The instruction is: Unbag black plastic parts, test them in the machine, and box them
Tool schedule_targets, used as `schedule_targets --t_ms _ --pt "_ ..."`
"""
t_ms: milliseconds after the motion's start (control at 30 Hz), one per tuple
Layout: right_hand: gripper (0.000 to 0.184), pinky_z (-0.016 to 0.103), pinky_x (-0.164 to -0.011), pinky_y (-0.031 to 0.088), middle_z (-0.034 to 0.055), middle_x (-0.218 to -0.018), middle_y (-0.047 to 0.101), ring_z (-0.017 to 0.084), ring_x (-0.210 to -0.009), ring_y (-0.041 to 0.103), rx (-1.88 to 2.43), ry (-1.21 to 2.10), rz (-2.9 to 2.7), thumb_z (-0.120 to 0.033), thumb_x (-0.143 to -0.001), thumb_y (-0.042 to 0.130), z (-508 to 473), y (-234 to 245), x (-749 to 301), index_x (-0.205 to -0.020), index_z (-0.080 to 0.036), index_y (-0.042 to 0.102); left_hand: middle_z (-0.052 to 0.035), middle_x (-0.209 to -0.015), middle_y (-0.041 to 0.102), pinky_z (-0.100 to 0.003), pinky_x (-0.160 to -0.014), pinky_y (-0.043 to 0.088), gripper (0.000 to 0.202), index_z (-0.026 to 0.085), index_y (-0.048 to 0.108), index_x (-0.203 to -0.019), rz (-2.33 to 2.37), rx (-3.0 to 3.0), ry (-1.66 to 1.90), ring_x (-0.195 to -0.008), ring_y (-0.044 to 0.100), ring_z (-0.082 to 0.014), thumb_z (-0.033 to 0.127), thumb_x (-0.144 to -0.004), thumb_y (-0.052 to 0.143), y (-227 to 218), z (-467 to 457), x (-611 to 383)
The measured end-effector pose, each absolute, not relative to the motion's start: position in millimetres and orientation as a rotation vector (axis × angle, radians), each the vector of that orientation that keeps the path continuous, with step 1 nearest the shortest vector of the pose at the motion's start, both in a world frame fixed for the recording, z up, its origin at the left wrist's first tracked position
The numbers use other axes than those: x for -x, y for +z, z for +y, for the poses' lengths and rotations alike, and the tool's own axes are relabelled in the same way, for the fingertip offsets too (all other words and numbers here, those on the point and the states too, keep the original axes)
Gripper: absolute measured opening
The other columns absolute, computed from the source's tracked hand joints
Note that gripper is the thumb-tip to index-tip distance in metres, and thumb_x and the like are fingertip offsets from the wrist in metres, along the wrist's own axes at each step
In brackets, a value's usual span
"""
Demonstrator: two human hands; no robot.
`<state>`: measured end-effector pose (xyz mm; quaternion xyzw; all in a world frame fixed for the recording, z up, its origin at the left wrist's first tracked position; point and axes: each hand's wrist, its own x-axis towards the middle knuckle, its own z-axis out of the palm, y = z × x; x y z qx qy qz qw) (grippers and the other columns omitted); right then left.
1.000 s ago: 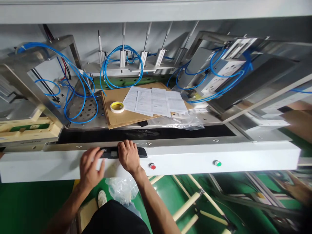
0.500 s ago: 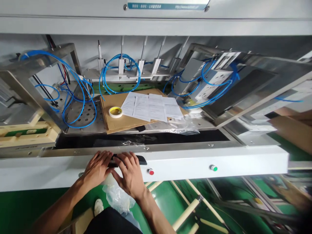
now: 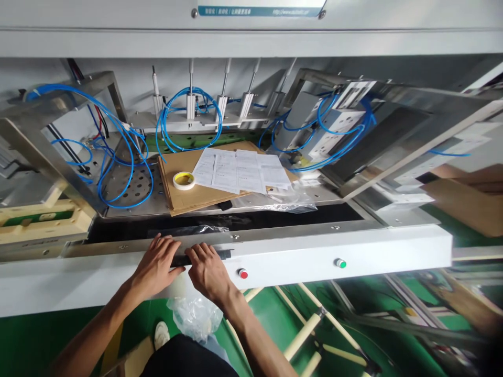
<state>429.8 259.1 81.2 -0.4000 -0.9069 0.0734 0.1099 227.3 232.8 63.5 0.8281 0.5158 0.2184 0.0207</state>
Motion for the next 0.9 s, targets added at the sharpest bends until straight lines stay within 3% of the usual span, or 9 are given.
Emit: schedule_targets --t_ms 167,267,367,467,600,667,767,900 --pt "0.024 0.039 -0.090 0.042 0.0106 -0.100 0.072 0.027 -0.096 0.060 1.283 0.281 -2.662 -0.017 -0.092 0.057 274 85 -418 -0.115 -0.015 0.064 -0.0075 -0.103 0.071 -0.045 -0.093 0.055 0.010 0.022 0.064 -0.105 1.589 -2.637 0.858 -0.098 0.067 -0.0264 0.016 -0.100 0.059 61 231 -223" --pt "0.018 0.039 -0.089 0.043 0.0113 -0.102 0.072 0.027 -0.096 0.061 1.321 0.270 -2.643 -0.018 -0.093 0.057 280 78 -413 -0.109 -0.016 0.064 -0.0095 -0.109 0.071 -0.043 -0.090 0.055 0.010 0.021 0.065 -0.110 1.586 -2.661 0.858 -0.097 0.067 -0.0261 0.021 -0.101 0.060 51 231 -219" --pt "0.017 0.039 -0.090 0.045 0.0151 -0.118 0.070 0.028 -0.104 0.060 1.350 0.247 -2.609 -0.020 -0.093 0.057 282 71 -411 -0.108 -0.017 0.066 -0.0129 -0.118 0.070 -0.047 -0.093 0.056 0.039 0.018 0.063 -0.122 1.588 -2.707 0.766 -0.103 0.067 -0.0304 0.033 -0.090 0.079 37 229 -216" --pt "0.015 0.042 -0.095 0.046 0.0154 -0.119 0.069 0.029 -0.108 0.060 1.352 0.230 -2.586 -0.023 -0.095 0.058 280 69 -413 -0.105 -0.017 0.068 -0.0143 -0.126 0.069 -0.048 -0.096 0.056 0.060 0.018 0.060 -0.128 1.633 -2.757 0.636 -0.108 0.067 -0.0331 0.030 -0.078 0.091 28 228 -214" --pt "0.025 0.048 -0.112 0.040 0.0167 -0.136 0.066 0.032 -0.128 0.055 1.282 0.132 -2.399 -0.023 -0.099 0.057 261 67 -421 -0.121 -0.017 0.066 -0.0140 -0.125 0.070 -0.047 -0.095 0.056 0.045 0.018 0.061 -0.127 1.598 -2.750 0.550 -0.105 0.068 -0.0315 0.026 -0.087 0.080 34 234 -209" --pt "0.025 0.046 -0.104 0.045 0.0148 -0.126 0.070 0.029 -0.118 0.060 1.251 0.133 -2.157 -0.023 -0.102 0.053 242 60 -425 -0.123 -0.019 0.065 -0.0135 -0.120 0.072 -0.045 -0.094 0.056 0.034 0.018 0.063 -0.125 1.515 -2.721 0.520 -0.104 0.069 -0.0302 0.025 -0.093 0.070 45 239 -206" --pt "0.019 0.040 -0.085 0.050 0.0094 -0.100 0.071 0.024 -0.092 0.063 1.349 0.440 -1.683 -0.032 -0.106 0.050 211 40 -424 -0.112 -0.022 0.065 -0.0119 -0.107 0.074 -0.044 -0.090 0.056 0.020 0.020 0.067 -0.115 1.453 -2.613 0.489 -0.098 0.070 -0.0291 0.030 -0.102 0.056 59 243 -204" --pt "0.034 0.039 -0.080 0.054 0.0061 -0.098 0.073 0.024 -0.087 0.066 1.401 1.142 -0.998 -0.055 -0.097 0.065 187 20 -412 -0.114 -0.026 0.065 -0.0081 -0.090 0.071 -0.039 -0.084 0.057 0.035 0.022 0.065 -0.090 1.457 -2.282 0.525 -0.088 0.069 -0.0253 0.043 -0.108 0.043 69 233 -214"
